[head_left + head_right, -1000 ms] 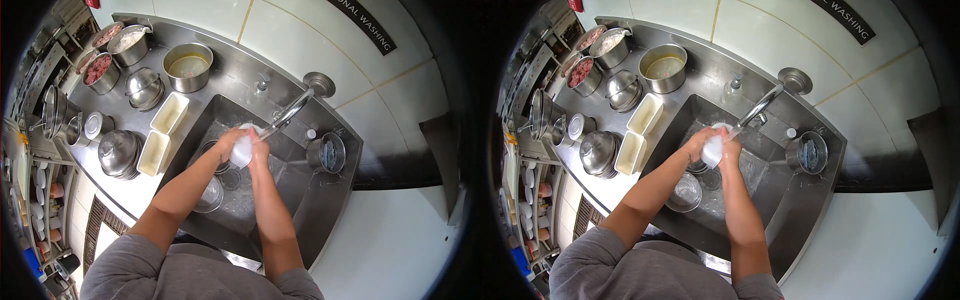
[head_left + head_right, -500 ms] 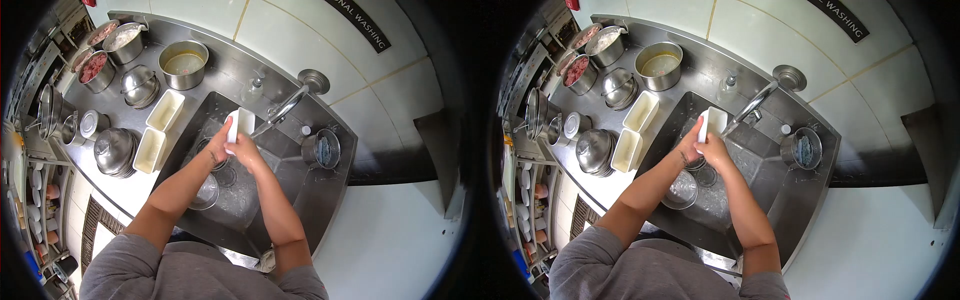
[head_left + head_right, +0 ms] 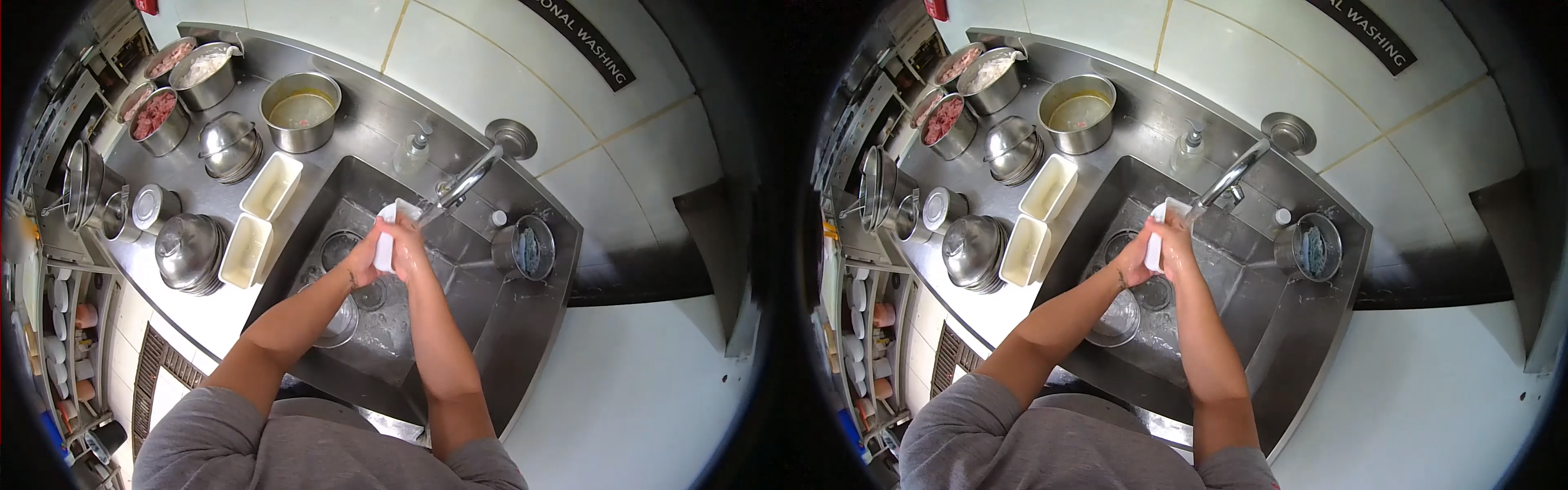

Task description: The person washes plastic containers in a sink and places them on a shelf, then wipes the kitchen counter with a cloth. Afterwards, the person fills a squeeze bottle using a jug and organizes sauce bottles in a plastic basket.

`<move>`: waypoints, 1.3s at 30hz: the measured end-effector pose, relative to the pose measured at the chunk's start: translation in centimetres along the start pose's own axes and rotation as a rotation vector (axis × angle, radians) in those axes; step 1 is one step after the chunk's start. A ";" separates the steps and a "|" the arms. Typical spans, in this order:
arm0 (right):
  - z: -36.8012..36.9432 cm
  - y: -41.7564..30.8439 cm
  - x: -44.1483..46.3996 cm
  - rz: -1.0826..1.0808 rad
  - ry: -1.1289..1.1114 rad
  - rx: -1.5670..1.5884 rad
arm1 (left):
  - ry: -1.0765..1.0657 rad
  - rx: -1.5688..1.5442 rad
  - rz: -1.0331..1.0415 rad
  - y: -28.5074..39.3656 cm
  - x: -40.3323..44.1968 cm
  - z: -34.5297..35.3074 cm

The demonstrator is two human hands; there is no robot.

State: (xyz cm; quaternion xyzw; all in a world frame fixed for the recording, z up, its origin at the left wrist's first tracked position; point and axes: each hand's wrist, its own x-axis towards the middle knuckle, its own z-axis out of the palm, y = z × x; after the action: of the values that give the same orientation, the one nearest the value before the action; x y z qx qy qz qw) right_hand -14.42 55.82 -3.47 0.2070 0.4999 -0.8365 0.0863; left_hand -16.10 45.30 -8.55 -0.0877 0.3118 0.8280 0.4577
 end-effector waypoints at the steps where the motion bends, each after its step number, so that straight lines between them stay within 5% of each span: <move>1: 0.0 0.7 0.1 0.001 -0.006 0.000 | 0.002 -0.023 -0.004 0.0 -0.1 0.0; 3: -0.2 2.7 -0.6 -0.102 0.011 -0.535 | -0.009 -0.092 0.010 0.0 -0.6 -0.7; 4: -0.2 2.7 -1.2 -0.095 0.009 -0.533 | -0.002 -0.096 0.008 0.4 -0.9 -0.4; 6: -0.8 1.4 -2.5 -0.024 0.028 -0.627 | 0.264 0.349 0.161 1.8 -0.9 0.0; 8: -3.2 2.3 -2.3 -0.207 0.092 -0.879 | 0.513 1.504 0.920 5.3 -1.4 -2.2; 10: 0.2 -2.5 -6.4 -0.098 0.143 -1.541 | 0.896 1.767 0.993 10.4 -4.6 -0.8; 11: 0.0 -2.5 -6.7 -0.121 0.145 -1.635 | 1.070 1.714 0.966 12.1 -5.2 -1.8; 13: -1.2 -2.2 -7.0 -0.319 0.110 -1.692 | 1.243 1.709 0.540 14.3 -5.6 -3.7; 14: -1.6 -2.2 -6.9 -0.522 0.066 -1.744 | 1.242 1.712 0.547 14.5 -5.2 -4.5; 16: -1.6 -2.0 -6.5 -0.561 0.075 -1.502 | 0.917 1.877 0.218 14.1 -3.6 -6.2; 18: -1.0 -2.3 -6.3 -0.590 0.089 -1.264 | 0.578 1.965 0.311 11.6 -1.9 -3.4; 19: -0.2 -2.6 -6.4 -0.432 0.009 -0.703 | 0.304 1.762 0.608 9.3 -1.1 -2.8; 20: 0.4 -3.2 -6.6 -0.266 -0.067 -0.144 | -0.065 1.919 1.033 6.4 4.3 -7.3; 21: 0.7 -3.9 -6.9 -0.289 -0.144 0.037 | -0.114 1.458 1.064 3.7 6.0 -7.6; 22: 0.4 -4.1 -7.2 -0.294 -0.139 0.034 | -0.121 1.454 1.067 2.5 6.1 -6.4; 25: -1.4 -4.3 -8.4 -0.065 -0.168 0.435 | 0.010 0.748 0.403 0.4 5.7 -2.1; 26: -2.9 -3.9 -9.0 -0.071 -0.165 0.433 | 0.051 0.510 0.184 0.0 6.0 -1.9; 28: -6.8 -2.8 -10.4 -0.003 -0.173 0.529 | -0.020 0.646 0.273 0.0 7.8 -2.5; 29: -8.8 -2.3 -11.2 -0.010 -0.114 0.520 | 0.207 0.664 0.086 1.9 5.2 1.6; 30: -10.7 -1.9 -11.9 -0.017 -0.056 0.511 | 0.211 0.665 0.086 2.6 4.3 2.4; 32: -11.7 -1.8 -13.0 -0.063 -0.006 0.626 | 0.007 0.300 -0.040 3.7 2.7 3.9; 34: -11.4 -2.2 -13.9 -0.254 0.357 0.126 | -0.006 0.336 -0.053 4.0 1.8 4.9; 36: -10.8 -1.4 -13.3 -0.240 0.435 -0.068 | -0.101 0.569 0.218 3.1 2.0 4.5; 37: -11.2 0.4 -11.7 -0.334 0.521 -0.407 | -0.021 1.004 0.519 2.0 1.5 5.0; 38: -11.0 1.6 -10.3 -0.422 0.597 -0.750 | -0.023 1.010 0.518 1.2 0.8 5.8; 39: -9.8 2.0 -9.1 -0.449 0.555 -0.727 | 0.054 1.443 0.552 0.7 -0.1 6.7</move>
State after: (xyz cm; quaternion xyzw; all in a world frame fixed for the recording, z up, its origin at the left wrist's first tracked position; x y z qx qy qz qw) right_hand -2.95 62.85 -5.20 0.2655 0.7948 -0.5200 -0.1654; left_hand -15.62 48.96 -2.87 0.2929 0.7959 0.5015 0.1709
